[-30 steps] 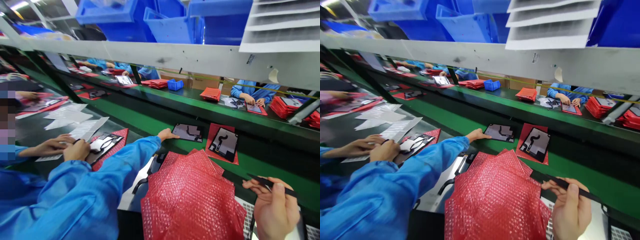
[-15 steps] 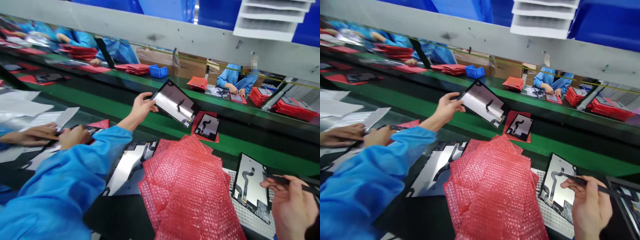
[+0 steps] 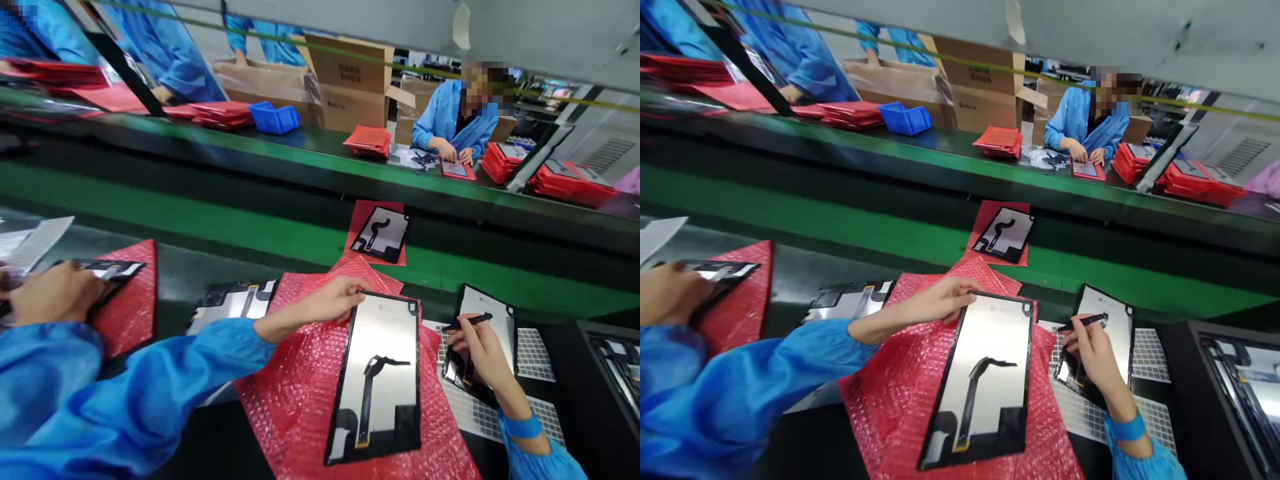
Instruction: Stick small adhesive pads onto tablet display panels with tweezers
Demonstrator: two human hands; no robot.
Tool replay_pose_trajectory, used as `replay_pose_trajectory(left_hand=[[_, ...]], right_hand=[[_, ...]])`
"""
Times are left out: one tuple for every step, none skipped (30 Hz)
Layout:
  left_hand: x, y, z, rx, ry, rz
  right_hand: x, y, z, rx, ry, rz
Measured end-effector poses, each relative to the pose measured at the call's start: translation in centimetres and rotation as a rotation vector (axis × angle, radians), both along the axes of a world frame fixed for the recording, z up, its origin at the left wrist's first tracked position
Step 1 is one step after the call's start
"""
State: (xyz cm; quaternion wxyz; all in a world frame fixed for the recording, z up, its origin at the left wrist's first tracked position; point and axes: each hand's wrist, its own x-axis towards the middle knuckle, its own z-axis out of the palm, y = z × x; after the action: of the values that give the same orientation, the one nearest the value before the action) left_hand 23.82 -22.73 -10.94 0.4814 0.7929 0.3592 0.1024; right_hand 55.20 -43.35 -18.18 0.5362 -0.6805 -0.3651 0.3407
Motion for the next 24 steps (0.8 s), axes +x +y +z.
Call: replay_pose_trajectory(left_hand=[[0.1, -0.2, -0.5, 0.062, 0.045, -0.003], [0.2, -0.4, -0.7, 0.133, 0.082, 0.01], [0.2, -0.8, -0.6, 0.2, 0.11, 0.036], [0.4, -1.4, -0.3, 0.274, 0.131, 0.053], [0.8, -2.2, 0.0, 0.36, 0.139, 0.039], [1.4, -3.4, 0.4, 0.458, 0.134, -0.023], [2.3, -4.7, 0.6, 0.563, 0.119, -0.137], [3.4, -6.1, 0.6, 0.675, 0.098, -0.282], [4.6, -7.6, 0.4, 0.775, 0.086, -0.425], [5.9, -9.0, -0.1, 0.853, 0.091, -0.523], [7.1, -10.2, -0.8, 0.9, 0.114, -0.563], [8.1, -11.1, -1.6, 0.931, 0.148, -0.57], [8.8, -11.8, -2.4, 0.956, 0.178, -0.555], [9.3, -12.2, -3.2, 0.976, 0.197, -0.541], [9.4, -12.4, -3.9, 0.995, 0.201, -0.54], [9.4, -12.4, -4.4, 1.017, 0.188, -0.541], [9.2, -12.4, -4.8, 1.034, 0.167, -0.54], [8.9, -12.4, -5.0, 1.041, 0.144, -0.534], [8.7, -12.3, -5.1, 1.042, 0.125, -0.522], [8.5, -12.3, -5.1, 1.042, 0.118, -0.509], [8.4, -12.3, -5.0, 1.044, 0.124, -0.497], [8.3, -12.4, -4.9, 1.046, 0.141, -0.492], [8.3, -12.5, -4.8, 1.051, 0.164, -0.493], [8.4, -12.6, -4.7, 1.056, 0.186, -0.495]], right_hand=[[0.1, 0.1, -0.3, -0.014, -0.004, 0.019], [0.1, 0.1, -0.6, -0.027, -0.007, 0.035], [0.2, 0.1, -0.8, -0.038, -0.009, 0.048], [0.2, 0.0, -1.0, -0.048, -0.01, 0.059], [0.2, 0.0, -1.1, -0.059, -0.009, 0.068], [0.3, 0.0, -1.1, -0.07, -0.008, 0.076], [0.3, 0.0, -1.0, -0.081, -0.006, 0.083], [0.3, 0.0, -0.9, -0.093, -0.002, 0.091], [0.4, 0.1, -0.7, -0.103, 0.003, 0.098], [0.3, 0.2, -0.6, -0.11, 0.009, 0.102], [0.3, 0.3, -0.4, -0.113, 0.014, 0.104], [0.2, 0.4, -0.2, -0.109, 0.014, 0.103], [0.0, 0.4, 0.0, -0.098, 0.009, 0.102], [-0.2, 0.5, 0.2, -0.084, 0.001, 0.105], [-0.4, 0.6, 0.3, -0.071, -0.007, 0.115], [-0.6, 0.6, 0.4, -0.064, -0.012, 0.136], [-0.8, 0.6, 0.5, -0.063, -0.013, 0.162], [-0.9, 0.6, 0.6, -0.068, -0.013, 0.189], [-1.1, 0.6, 0.7, -0.081, -0.013, 0.211], [-1.2, 0.6, 0.7, -0.098, -0.016, 0.228], [-1.2, 0.5, 0.6, -0.116, -0.022, 0.236], [-1.2, 0.5, 0.6, -0.134, -0.028, 0.236], [-1.2, 0.4, 0.5, -0.15, -0.03, 0.232], [-1.2, 0.3, 0.5, -0.162, -0.027, 0.225]])
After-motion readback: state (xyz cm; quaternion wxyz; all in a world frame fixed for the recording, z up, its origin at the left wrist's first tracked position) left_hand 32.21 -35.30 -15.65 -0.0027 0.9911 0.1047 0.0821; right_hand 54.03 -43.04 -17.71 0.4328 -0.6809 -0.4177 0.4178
